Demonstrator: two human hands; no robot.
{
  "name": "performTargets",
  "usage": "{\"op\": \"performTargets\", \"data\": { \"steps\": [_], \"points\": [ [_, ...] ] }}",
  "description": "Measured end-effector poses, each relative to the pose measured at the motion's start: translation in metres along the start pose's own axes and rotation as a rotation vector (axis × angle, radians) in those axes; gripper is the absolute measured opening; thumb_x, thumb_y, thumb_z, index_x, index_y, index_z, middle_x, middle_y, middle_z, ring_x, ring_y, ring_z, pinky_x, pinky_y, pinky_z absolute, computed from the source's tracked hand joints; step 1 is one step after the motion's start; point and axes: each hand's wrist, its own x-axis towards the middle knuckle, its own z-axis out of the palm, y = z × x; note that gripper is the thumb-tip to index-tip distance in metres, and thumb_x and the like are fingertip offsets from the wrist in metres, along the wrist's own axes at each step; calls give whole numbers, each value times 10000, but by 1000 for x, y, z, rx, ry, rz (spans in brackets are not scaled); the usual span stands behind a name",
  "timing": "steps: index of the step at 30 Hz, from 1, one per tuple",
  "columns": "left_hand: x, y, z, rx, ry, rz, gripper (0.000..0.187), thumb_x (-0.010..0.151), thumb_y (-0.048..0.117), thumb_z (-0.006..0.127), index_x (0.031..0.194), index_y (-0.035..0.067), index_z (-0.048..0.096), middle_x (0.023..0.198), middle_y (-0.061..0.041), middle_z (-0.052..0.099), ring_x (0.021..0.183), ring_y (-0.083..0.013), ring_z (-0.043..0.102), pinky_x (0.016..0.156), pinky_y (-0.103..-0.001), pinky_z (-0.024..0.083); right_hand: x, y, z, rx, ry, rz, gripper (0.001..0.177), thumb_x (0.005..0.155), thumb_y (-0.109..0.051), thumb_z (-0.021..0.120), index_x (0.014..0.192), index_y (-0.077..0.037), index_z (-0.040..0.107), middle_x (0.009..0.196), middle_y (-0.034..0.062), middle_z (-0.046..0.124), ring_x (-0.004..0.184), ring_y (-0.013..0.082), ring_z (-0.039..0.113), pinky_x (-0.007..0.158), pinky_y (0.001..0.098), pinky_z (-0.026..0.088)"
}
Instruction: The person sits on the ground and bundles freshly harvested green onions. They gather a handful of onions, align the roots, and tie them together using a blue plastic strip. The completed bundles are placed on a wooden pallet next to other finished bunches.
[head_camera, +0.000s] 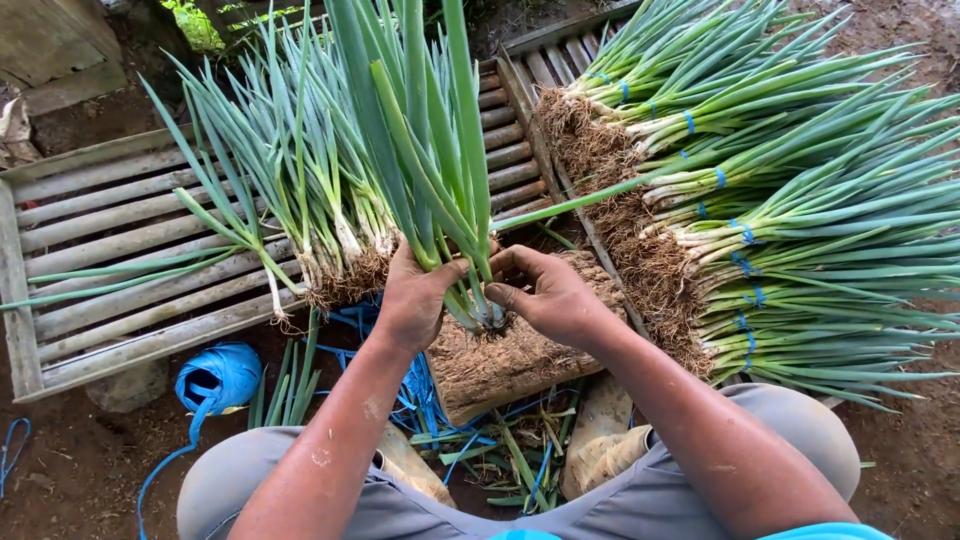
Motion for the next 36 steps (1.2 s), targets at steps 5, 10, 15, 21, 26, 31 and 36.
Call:
{"op": "performTargets", "data": {
  "steps": [5,10,15,21,26,31,36],
  "points": [
    [-7,7,11,-19,29,62,386,859,-5,797,1185,140,650,1053,-55,750,938,-143,699,898,-396,632,0,1,0,-57,-46,-40,228,895,-97,785,1106,-52,711,927,109,720,932,176,646,834,395,615],
    [5,-7,-7,-18,13,86,304,899,3,757,1137,128,616,1065,-111,736,948,-229,713,842,-423,627,0,-4,1,-202,17,57,189,900,-93,741,1078,-61,687,934,149,745,932,244,714,828,424,611],
    [3,-2,-6,-92,-63,36,272,933,11,707,1154,103,578,1217,-207,722,1021,-374,746,746,-518,663,-1,1,1,-139,86,88,174,894,-52,712,1065,-72,686,936,125,744,945,245,714,858,421,600],
    [-5,16,1,9,-66,66,314,937,25,703,1210,137,595,1280,-165,704,1147,-329,689,955,-539,585,2,13,-1,-2,173,59,218,842,30,678,1038,-64,697,987,136,730,955,235,687,845,380,592],
    [-3,22,-5,154,-242,48,174,989,95,646,1137,114,734,1201,-132,752,1049,-300,727,752,-447,664,1,10,-3,104,178,24,273,780,82,725,992,-76,655,1080,120,735,1029,220,672,899,405,584],
    [-4,24,2,183,-332,78,186,997,150,639,1138,83,740,1274,-189,714,949,-287,743,715,-411,660,-2,-7,1,178,181,4,374,817,17,786,1128,-85,604,1110,155,681,1071,283,634,978,460,549],
    [-7,27,2,92,-491,241,176,1014,95,592,1125,150,718,1327,-132,686,1405,-319,562,1263,-497,413,2,1,2,131,152,-49,243,932,-98,724,1153,-64,631,1063,191,671,1020,319,653,971,499,553]
  ]
}}
